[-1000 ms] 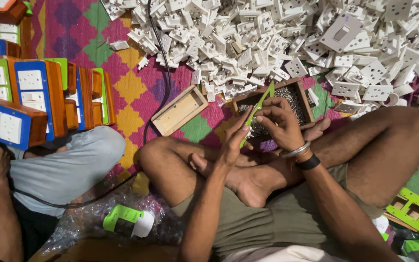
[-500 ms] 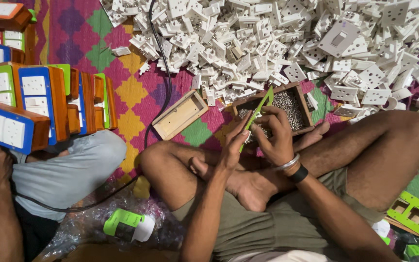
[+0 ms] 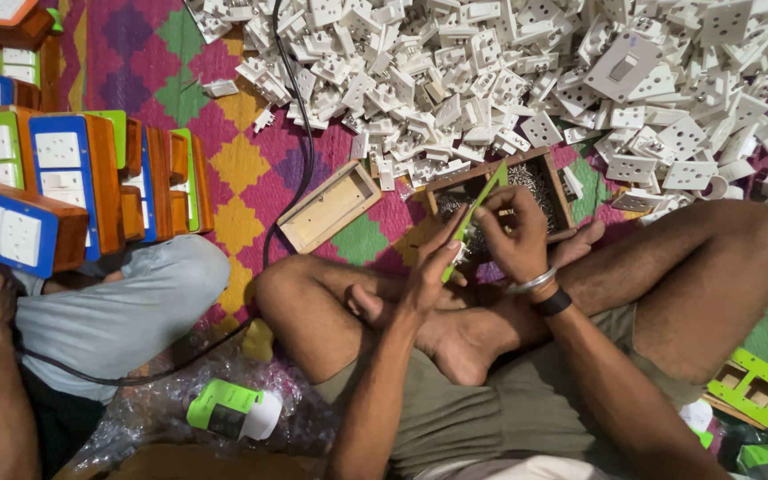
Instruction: The person sits on the floor and assembles electrical switch plates by inserting white plastic inserts into colored frames and securing them with screws. The person handles blue and green frames, repeatedly picking up screws from a wooden box and tightening them into the switch plates.
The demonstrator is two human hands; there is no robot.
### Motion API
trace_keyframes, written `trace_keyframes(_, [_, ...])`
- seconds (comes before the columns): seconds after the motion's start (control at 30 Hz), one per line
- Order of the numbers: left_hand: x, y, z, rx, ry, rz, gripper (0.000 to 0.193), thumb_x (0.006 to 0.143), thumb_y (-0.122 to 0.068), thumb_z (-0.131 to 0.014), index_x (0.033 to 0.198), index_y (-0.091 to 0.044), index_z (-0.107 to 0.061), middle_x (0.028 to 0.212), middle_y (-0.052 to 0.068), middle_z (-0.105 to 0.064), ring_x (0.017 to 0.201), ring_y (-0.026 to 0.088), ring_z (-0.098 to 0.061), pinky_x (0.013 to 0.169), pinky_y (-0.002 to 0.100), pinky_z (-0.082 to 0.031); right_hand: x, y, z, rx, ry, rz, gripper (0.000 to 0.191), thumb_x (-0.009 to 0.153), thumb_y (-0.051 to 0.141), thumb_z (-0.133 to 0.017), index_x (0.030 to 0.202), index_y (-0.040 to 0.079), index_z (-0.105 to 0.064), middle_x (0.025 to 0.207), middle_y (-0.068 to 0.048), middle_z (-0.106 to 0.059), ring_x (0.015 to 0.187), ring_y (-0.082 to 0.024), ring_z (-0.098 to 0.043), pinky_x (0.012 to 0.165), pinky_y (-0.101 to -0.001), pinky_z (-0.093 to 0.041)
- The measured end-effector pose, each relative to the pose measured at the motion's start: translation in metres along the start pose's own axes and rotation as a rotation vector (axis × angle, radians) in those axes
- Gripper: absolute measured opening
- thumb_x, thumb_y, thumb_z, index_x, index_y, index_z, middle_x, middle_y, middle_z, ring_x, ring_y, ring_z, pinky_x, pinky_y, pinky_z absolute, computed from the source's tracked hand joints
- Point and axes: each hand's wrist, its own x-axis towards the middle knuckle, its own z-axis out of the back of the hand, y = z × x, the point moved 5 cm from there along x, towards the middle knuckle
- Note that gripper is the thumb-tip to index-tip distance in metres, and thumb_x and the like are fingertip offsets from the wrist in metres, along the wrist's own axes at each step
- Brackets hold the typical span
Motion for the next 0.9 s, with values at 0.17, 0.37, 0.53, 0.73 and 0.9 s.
trace_keyframes(0.17, [0.000, 0.002, -0.002, -0.018, -0.001, -0.035, 0.063, 0.100, -0.037, -0.046, 0.161, -0.020, -0.038, 0.162, 0.006, -0.046, 0.128, 0.016, -0.053, 0.068, 0.022, -0.055, 0.000, 0.000, 0.004, -0.067, 0.009, 0.111, 0.025, 0.089, 0.008, -0.078, 0.101, 0.001, -0.056, 0.103, -0.006, -0.059, 0.091, -0.015, -0.058, 0.080, -0.0286, -0.050])
trace_keyframes(0.37, [-0.002, 0.000, -0.002, -0.043, 0.006, -0.022, 0.064, 0.099, -0.037, -0.047, 0.160, -0.020, -0.038, 0.163, 0.003, -0.044, 0.137, 0.016, -0.048, 0.068, 0.022, -0.055, 0.001, -0.003, 0.003, 0.105, 0.033, -0.013, 0.027, 0.093, 0.007, -0.077, 0.104, 0.003, -0.052, 0.106, -0.004, -0.057, 0.089, -0.012, -0.053, 0.076, -0.0255, -0.048])
trace_keyframes(0.53, [-0.002, 0.005, 0.000, -0.045, 0.013, -0.028, 0.064, 0.099, -0.037, -0.047, 0.161, -0.021, -0.039, 0.159, 0.003, -0.049, 0.124, 0.014, -0.053, 0.066, 0.020, -0.054, -0.003, -0.014, 0.000, 0.202, 0.054, -0.043, 0.029, 0.091, 0.006, -0.075, 0.107, 0.003, -0.051, 0.105, -0.003, -0.054, 0.092, -0.009, -0.054, 0.076, -0.0231, -0.051])
trace_keyframes(0.73, [-0.013, -0.018, -0.007, 0.719, -0.046, -0.489, 0.062, 0.108, -0.038, -0.051, 0.166, -0.018, -0.043, 0.160, 0.011, -0.055, 0.134, 0.031, -0.050, 0.112, 0.045, -0.049, 0.002, -0.056, 0.011, 0.465, -0.052, -0.283, 0.016, 0.103, 0.013, -0.064, 0.116, 0.002, -0.063, 0.099, -0.003, -0.066, 0.085, -0.008, -0.061, 0.074, -0.0221, -0.053])
trace_keyframes(0.9, [-0.025, -0.045, -0.008, 1.166, -0.206, -0.673, 0.092, 0.077, -0.031, -0.079, 0.157, -0.012, -0.037, 0.153, 0.026, -0.041, 0.133, 0.047, -0.047, 0.111, 0.057, -0.040, 0.004, -0.066, 0.025, 0.360, -0.063, -0.403, 0.015, 0.094, 0.012, -0.071, 0.101, 0.000, -0.067, 0.079, -0.002, -0.067, 0.062, -0.009, -0.058, 0.055, -0.0250, -0.045])
